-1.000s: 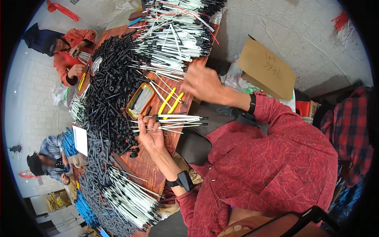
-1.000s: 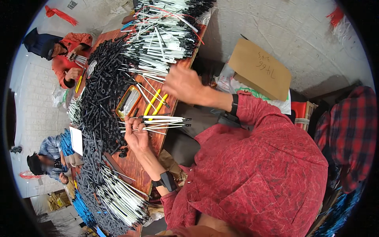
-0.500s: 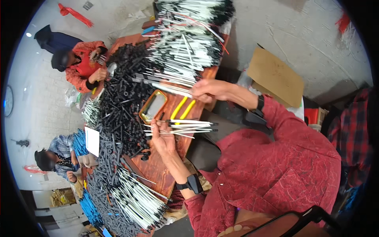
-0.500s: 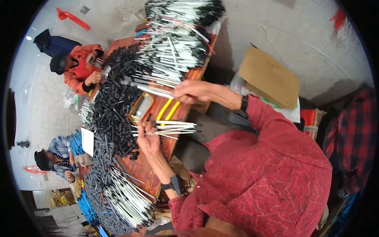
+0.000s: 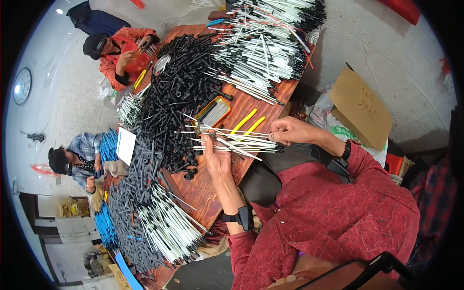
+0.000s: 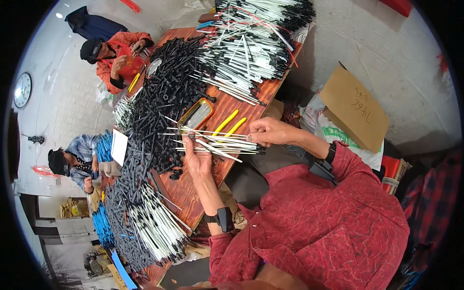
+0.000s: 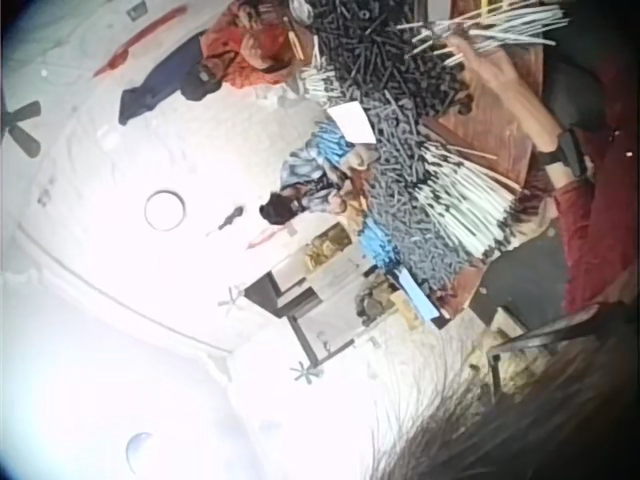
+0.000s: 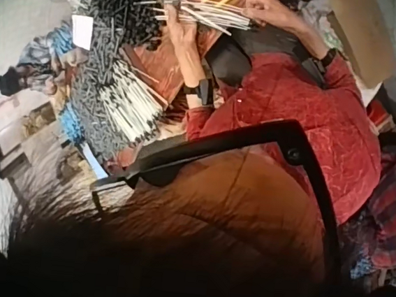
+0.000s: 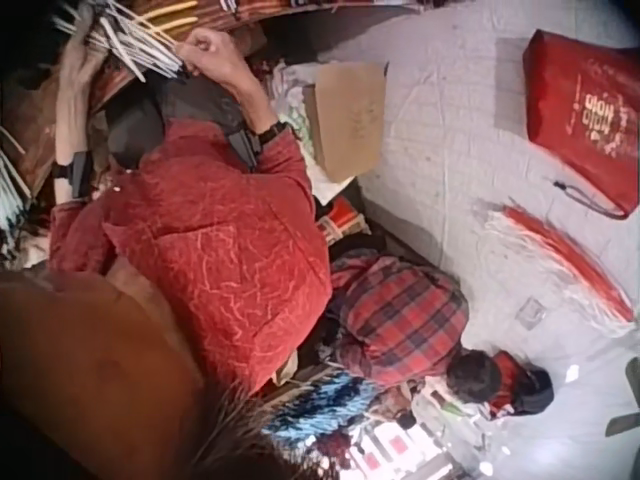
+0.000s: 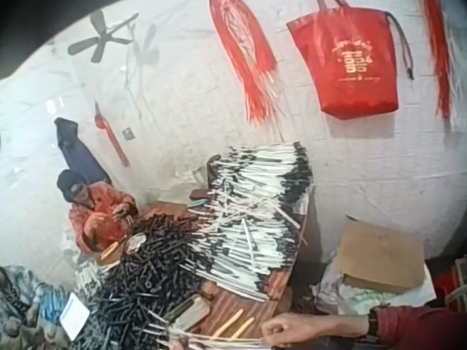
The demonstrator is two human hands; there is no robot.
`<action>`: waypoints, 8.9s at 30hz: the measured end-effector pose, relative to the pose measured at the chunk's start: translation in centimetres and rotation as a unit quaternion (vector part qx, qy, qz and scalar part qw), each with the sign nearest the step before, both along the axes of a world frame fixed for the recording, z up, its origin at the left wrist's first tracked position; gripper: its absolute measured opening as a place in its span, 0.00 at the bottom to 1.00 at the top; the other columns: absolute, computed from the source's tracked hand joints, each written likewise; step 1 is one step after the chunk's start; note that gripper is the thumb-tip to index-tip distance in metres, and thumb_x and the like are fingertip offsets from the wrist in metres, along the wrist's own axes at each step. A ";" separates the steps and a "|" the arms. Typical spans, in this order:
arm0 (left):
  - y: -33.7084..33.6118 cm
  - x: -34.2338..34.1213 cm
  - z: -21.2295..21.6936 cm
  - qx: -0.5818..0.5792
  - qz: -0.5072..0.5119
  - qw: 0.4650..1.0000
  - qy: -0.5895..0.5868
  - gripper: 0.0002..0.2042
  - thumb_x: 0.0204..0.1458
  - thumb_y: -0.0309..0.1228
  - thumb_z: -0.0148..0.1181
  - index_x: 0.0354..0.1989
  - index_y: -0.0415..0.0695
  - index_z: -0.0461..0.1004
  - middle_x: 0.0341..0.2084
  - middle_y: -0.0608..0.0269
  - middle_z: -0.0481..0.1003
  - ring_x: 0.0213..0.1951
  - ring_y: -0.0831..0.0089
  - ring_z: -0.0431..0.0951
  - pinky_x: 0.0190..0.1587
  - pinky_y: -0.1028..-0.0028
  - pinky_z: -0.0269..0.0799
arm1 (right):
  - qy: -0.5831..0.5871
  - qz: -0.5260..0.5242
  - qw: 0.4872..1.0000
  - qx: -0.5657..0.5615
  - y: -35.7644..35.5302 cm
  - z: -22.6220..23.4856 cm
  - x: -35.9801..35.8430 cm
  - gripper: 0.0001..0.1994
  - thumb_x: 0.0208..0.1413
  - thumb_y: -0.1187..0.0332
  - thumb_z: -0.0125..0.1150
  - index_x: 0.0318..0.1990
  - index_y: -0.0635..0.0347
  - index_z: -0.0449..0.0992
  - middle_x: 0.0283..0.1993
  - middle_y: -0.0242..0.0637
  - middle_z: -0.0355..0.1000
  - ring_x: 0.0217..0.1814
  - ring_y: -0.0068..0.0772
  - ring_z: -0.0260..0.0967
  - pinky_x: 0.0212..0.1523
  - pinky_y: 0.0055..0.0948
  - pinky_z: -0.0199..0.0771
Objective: The person bundles white plastic tubes into groups and secures them in stacks by hand using packaging material.
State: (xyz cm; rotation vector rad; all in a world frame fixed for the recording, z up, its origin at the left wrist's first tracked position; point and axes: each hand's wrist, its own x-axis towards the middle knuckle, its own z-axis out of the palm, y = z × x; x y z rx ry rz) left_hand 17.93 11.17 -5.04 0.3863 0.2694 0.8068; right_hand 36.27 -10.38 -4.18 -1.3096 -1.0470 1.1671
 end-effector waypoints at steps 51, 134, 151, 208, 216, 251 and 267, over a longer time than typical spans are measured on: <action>-5.0 -1.5 7.3 0.145 -0.029 0.978 0.146 0.12 0.63 0.31 0.53 0.52 0.43 0.65 0.32 0.62 0.70 0.38 0.69 0.72 0.47 0.67 0.71 | -0.331 -0.082 0.940 -0.003 -2.0 -2.3 -2.8 0.15 0.63 0.60 0.44 0.37 0.59 0.75 0.27 0.41 0.73 0.25 0.33 0.71 0.27 0.33 0.67; -1.4 0.6 0.5 -0.049 -0.099 0.994 0.003 0.12 0.62 0.24 0.50 0.53 0.37 0.67 0.61 0.46 0.65 0.59 0.55 0.70 0.60 0.61 0.72 | 0.118 -0.028 0.992 0.036 3.0 1.2 3.3 0.12 0.67 0.61 0.48 0.39 0.62 0.69 0.21 0.20 0.56 0.20 0.12 0.48 0.20 0.17 0.47; -0.6 1.1 -0.3 -0.023 0.014 0.997 0.079 0.12 0.58 0.26 0.58 0.50 0.41 0.72 0.45 0.57 0.76 0.49 0.65 0.76 0.56 0.63 0.75 | -0.127 -0.136 0.981 0.061 2.1 1.5 1.8 0.11 0.64 0.62 0.52 0.38 0.63 0.71 0.21 0.26 0.66 0.22 0.16 0.61 0.22 0.22 0.61; -3.7 1.0 2.5 -0.044 -0.017 0.997 0.056 0.08 0.54 0.23 0.64 0.42 0.42 0.77 0.36 0.62 0.79 0.37 0.72 0.78 0.41 0.75 0.81 | -0.385 -0.111 0.911 0.094 1.1 2.9 -1.9 0.15 0.60 0.55 0.57 0.36 0.60 0.76 0.27 0.40 0.75 0.30 0.38 0.75 0.30 0.36 0.70; -4.5 1.0 3.4 -0.037 0.024 0.994 0.104 0.11 0.54 0.30 0.65 0.45 0.47 0.74 0.36 0.67 0.76 0.36 0.76 0.76 0.45 0.75 0.77 | -0.119 -0.084 0.985 0.094 1.7 1.4 -1.8 0.14 0.61 0.59 0.57 0.41 0.62 0.77 0.29 0.38 0.75 0.28 0.23 0.70 0.30 0.27 0.68; -4.8 -1.7 4.1 0.011 -0.088 0.996 0.001 0.21 0.59 0.21 0.54 0.60 0.49 0.65 0.46 0.60 0.73 0.48 0.66 0.74 0.51 0.65 0.75 | -0.258 -0.162 0.948 0.090 0.9 0.5 -4.8 0.12 0.59 0.60 0.58 0.41 0.58 0.76 0.35 0.42 0.75 0.39 0.45 0.74 0.39 0.39 0.72; -6.4 -2.6 7.1 0.152 -0.081 0.983 0.061 0.12 0.61 0.24 0.52 0.51 0.42 0.64 0.60 0.44 0.64 0.57 0.51 0.71 0.63 0.53 0.66 | -0.310 0.004 0.931 0.193 1.2 2.6 -4.4 0.14 0.56 0.59 0.60 0.42 0.59 0.73 0.36 0.41 0.72 0.39 0.45 0.72 0.36 0.42 0.71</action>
